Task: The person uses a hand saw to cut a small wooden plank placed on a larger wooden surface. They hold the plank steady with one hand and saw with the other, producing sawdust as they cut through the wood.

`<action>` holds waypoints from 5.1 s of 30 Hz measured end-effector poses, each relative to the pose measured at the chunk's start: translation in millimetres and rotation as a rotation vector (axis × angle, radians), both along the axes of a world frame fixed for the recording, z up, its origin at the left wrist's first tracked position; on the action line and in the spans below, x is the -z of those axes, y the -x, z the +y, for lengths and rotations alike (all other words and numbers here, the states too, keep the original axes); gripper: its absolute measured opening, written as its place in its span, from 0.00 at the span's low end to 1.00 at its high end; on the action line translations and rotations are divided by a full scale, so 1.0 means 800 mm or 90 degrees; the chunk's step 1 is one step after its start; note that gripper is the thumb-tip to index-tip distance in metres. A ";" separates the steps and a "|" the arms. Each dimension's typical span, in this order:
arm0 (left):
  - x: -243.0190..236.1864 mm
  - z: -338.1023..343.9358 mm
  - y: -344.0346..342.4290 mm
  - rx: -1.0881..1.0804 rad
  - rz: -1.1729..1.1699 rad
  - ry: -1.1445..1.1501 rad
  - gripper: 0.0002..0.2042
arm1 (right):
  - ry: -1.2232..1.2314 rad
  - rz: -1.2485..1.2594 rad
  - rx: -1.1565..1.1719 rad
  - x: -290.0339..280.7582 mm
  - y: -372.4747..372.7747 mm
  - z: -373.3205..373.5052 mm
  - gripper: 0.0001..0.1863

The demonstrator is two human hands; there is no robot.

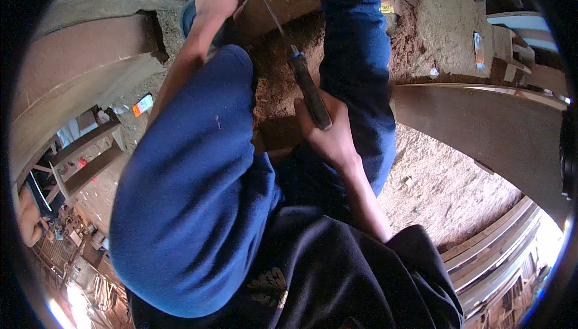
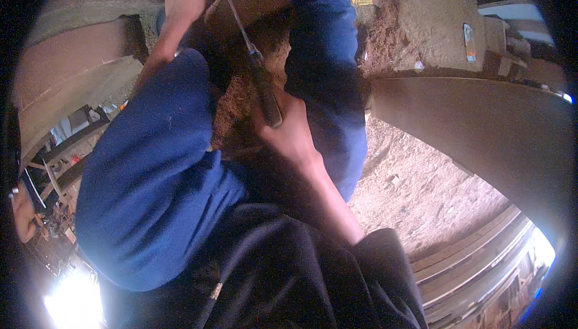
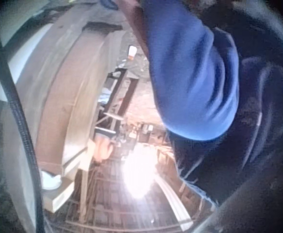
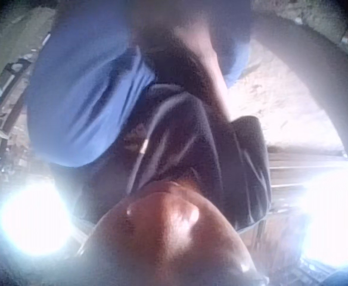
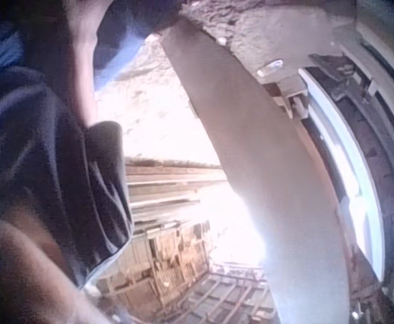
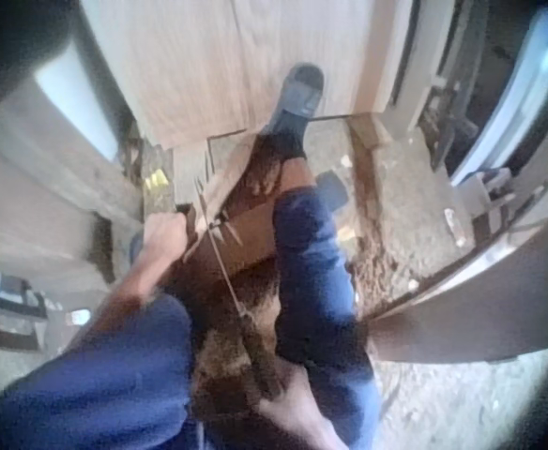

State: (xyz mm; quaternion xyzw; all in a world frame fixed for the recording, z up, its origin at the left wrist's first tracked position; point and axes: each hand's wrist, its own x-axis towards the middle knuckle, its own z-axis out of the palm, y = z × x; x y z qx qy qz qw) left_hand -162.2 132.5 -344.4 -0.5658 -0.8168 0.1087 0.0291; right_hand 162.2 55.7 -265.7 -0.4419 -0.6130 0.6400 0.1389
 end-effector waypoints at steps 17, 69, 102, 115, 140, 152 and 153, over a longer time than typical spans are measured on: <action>-0.006 0.002 -0.006 -0.023 -0.064 0.021 0.11 | 0.018 -0.012 0.027 -0.036 -0.055 -0.039 0.07; -0.011 0.016 0.000 -0.153 -0.108 0.231 0.17 | -0.050 0.037 0.046 0.011 0.001 -0.005 0.09; -0.083 -0.037 -0.047 -0.062 -0.235 0.103 0.29 | -0.073 -0.030 0.056 -0.045 -0.069 -0.004 0.11; -0.232 -0.112 0.013 -0.181 -0.598 0.107 0.33 | -0.134 0.065 0.003 -0.070 -0.072 -0.011 0.09; -0.308 -0.057 -0.048 -0.183 -0.470 -0.489 0.29 | -0.152 0.170 -0.010 -0.072 0.039 0.022 0.09; -0.274 0.006 0.000 0.025 -0.222 -0.684 0.15 | -0.067 0.267 0.074 -0.095 0.054 0.017 0.08; -0.277 0.011 0.002 0.018 -0.216 -0.687 0.14 | -0.086 0.249 0.061 -0.098 0.050 0.017 0.08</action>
